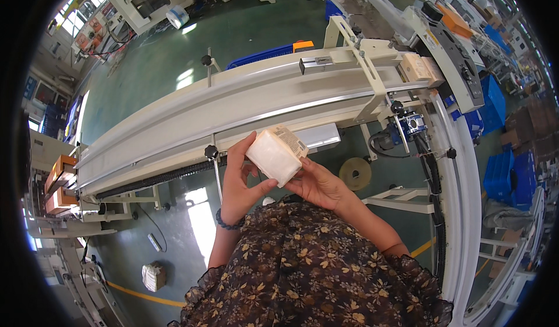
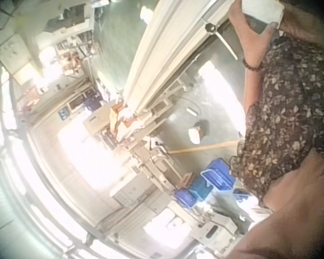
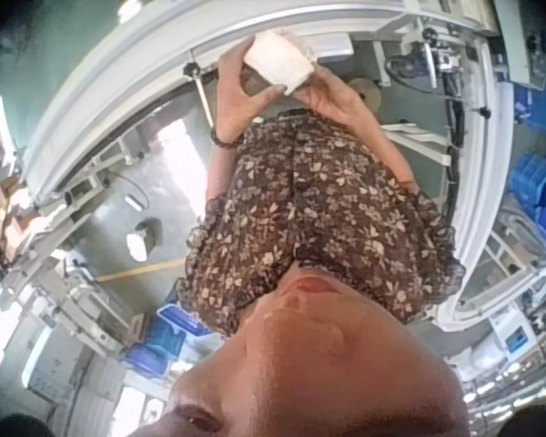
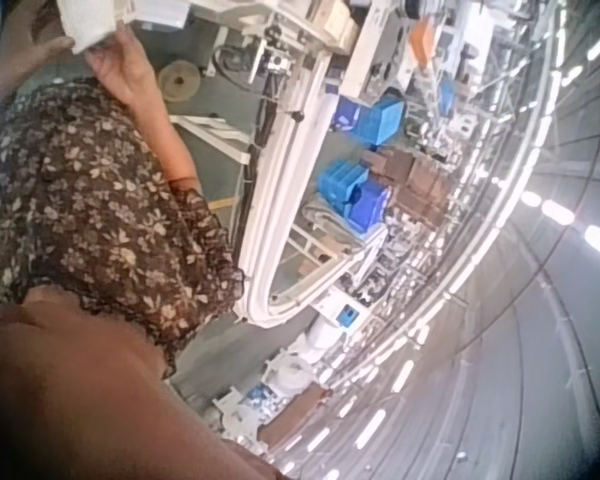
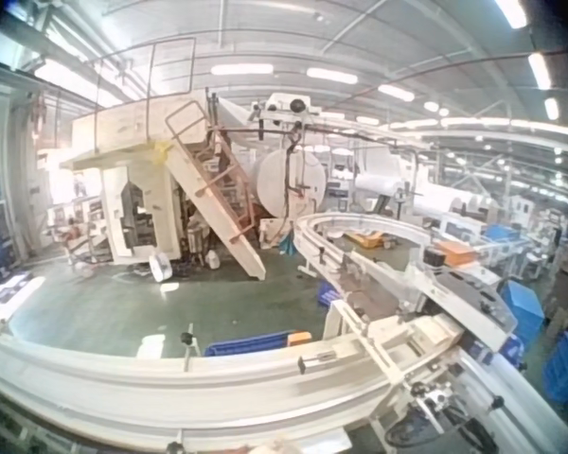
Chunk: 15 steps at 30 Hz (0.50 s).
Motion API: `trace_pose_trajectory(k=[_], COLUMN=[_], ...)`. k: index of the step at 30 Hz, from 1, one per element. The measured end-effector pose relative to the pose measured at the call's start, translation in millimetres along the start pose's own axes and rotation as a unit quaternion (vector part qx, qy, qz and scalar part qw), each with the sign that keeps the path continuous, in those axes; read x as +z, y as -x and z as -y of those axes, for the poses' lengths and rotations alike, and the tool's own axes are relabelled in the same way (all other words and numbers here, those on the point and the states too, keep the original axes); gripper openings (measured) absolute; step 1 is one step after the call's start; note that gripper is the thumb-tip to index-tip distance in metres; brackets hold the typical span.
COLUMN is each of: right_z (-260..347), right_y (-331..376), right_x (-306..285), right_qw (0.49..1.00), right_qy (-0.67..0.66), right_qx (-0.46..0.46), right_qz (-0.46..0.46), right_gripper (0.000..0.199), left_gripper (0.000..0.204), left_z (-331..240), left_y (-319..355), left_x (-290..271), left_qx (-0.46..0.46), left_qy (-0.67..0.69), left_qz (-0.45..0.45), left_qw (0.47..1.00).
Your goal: The person picks up and turns over boxes on a conveyor belt and then walks to a bin to retrieve more boxes, placing them onto the industrial machinery.
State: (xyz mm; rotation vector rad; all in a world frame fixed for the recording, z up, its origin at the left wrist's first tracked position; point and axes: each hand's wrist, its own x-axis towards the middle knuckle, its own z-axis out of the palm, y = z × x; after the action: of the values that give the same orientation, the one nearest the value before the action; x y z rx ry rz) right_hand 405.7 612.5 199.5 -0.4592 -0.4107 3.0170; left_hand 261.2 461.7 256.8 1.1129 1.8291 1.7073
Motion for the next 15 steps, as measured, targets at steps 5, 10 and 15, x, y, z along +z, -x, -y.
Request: trace_pose_trajectory(k=[5,10,15], right_z=[-2.5,-1.3,4.9], right_y=[-2.4,0.3,0.8], right_x=[1.6,8.1,1.3], right_qw=[0.998,0.998,0.999], right_qy=[-0.053,-0.058,-0.036], right_qx=[0.011,0.008,0.007], right_qz=[0.039,0.036,0.007], right_gripper=[0.061,0.062,0.064], left_gripper=[0.071,0.036,0.022], left_z=[-10.7,-14.4,-6.0], left_y=[1.6,-4.3,-5.9], left_x=[5.8,3.0,10.6], left_qx=[0.037,0.077,0.004], left_qy=[-0.101,-0.156,-0.052], left_qz=[-0.023,-0.037,-0.039], left_qw=[0.994,0.984,0.998])
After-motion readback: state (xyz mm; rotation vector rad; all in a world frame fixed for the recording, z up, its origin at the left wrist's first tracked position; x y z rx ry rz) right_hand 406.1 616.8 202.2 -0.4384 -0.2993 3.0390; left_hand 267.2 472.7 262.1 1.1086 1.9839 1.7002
